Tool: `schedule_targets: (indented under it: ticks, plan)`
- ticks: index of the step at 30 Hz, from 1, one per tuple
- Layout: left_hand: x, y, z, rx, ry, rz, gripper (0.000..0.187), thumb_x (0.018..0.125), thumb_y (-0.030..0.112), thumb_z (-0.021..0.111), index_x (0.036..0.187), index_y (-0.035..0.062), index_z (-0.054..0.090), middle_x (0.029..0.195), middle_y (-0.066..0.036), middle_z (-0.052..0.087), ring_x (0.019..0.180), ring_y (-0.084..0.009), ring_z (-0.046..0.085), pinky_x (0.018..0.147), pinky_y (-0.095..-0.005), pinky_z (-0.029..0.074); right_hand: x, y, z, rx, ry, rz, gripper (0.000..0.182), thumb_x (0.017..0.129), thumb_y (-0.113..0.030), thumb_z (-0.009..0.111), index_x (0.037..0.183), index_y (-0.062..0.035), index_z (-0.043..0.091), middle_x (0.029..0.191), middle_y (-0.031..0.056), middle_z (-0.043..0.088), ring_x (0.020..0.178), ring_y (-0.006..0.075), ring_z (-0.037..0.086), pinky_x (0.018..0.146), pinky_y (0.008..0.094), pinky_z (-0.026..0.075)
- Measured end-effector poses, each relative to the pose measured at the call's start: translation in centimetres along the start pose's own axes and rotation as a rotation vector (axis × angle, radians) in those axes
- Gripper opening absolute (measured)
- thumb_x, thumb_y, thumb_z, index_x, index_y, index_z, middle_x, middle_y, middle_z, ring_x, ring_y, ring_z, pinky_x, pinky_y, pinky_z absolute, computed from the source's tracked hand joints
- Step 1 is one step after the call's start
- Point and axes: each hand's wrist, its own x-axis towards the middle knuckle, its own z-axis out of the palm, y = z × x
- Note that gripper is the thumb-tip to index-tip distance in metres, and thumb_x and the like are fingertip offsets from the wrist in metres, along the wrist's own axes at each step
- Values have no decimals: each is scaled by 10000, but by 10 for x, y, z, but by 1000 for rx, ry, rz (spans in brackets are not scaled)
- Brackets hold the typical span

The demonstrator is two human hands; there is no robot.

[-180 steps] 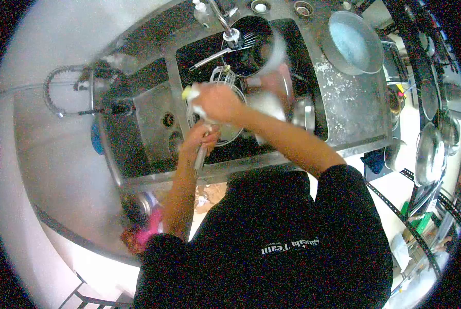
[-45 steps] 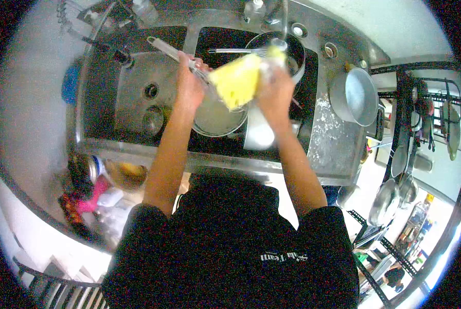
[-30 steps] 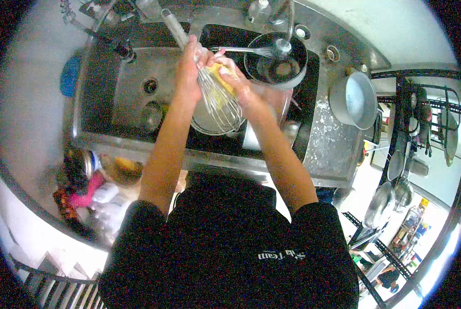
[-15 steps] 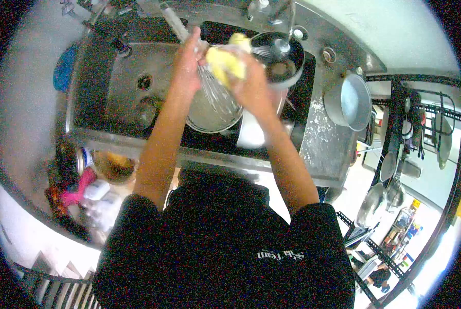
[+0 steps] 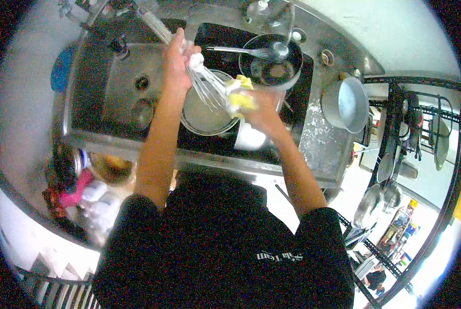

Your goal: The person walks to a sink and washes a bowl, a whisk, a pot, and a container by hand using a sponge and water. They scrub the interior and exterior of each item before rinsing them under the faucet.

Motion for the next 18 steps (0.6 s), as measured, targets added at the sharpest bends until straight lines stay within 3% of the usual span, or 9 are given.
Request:
schedule_targets:
  ticks: [3,4,7,8,11,13,16,18]
  plan:
    - [-7,-15,5,117,-135,40,285,841,312,612,697,156,422,491,55,350,390,-75,336,339,-242,277,21,18,7,132,181,-469,413,675,-64,646,1084,-95,604,991,113,625,907,199,595,828,316,460]
    - [-15,-27,12,249,-91,40,281,847,296,609,693,158,418,491,57,341,396,-65,321,346,-234,258,26,15,8,12,305,-565,443,676,-69,645,1114,-77,579,1015,131,624,946,210,597,860,326,450]
    - [-24,-37,7,152,-132,6,294,840,275,634,694,144,414,496,70,314,407,-44,332,361,-206,230,34,19,10,129,212,-451,423,697,-31,563,1119,-15,531,1039,82,595,955,168,566,854,284,439]
    - [-20,-38,0,103,-135,5,299,841,276,632,690,146,409,494,66,310,405,-46,326,358,-207,226,32,27,2,-7,67,-253,512,695,-45,573,1202,-35,497,1153,107,554,1051,208,527,932,319,394]
    - [-15,-21,1,117,-92,-9,397,878,361,563,605,159,357,445,48,259,377,-71,264,341,-223,194,33,65,1,-341,153,-521,423,696,-119,649,1103,-29,575,1054,165,594,918,281,590,840,366,460]
    - [-16,-7,9,41,-155,24,392,882,359,557,609,156,363,445,48,255,375,-69,264,336,-221,200,25,53,0,-455,112,-563,397,693,-144,654,1068,-33,586,990,162,599,914,265,583,827,366,460]
    - [-13,-2,13,52,-222,34,351,881,352,559,651,159,378,453,51,264,377,-64,266,335,-220,206,15,36,-6,-25,-59,-155,370,658,-68,648,1021,-38,586,951,144,598,919,253,585,854,354,452]
    - [-16,-8,14,49,-243,2,338,881,347,560,661,161,384,455,51,269,379,-64,266,341,-221,204,21,27,-8,-128,69,-360,454,648,-1,571,1101,-24,547,1000,134,605,920,229,582,862,322,444]
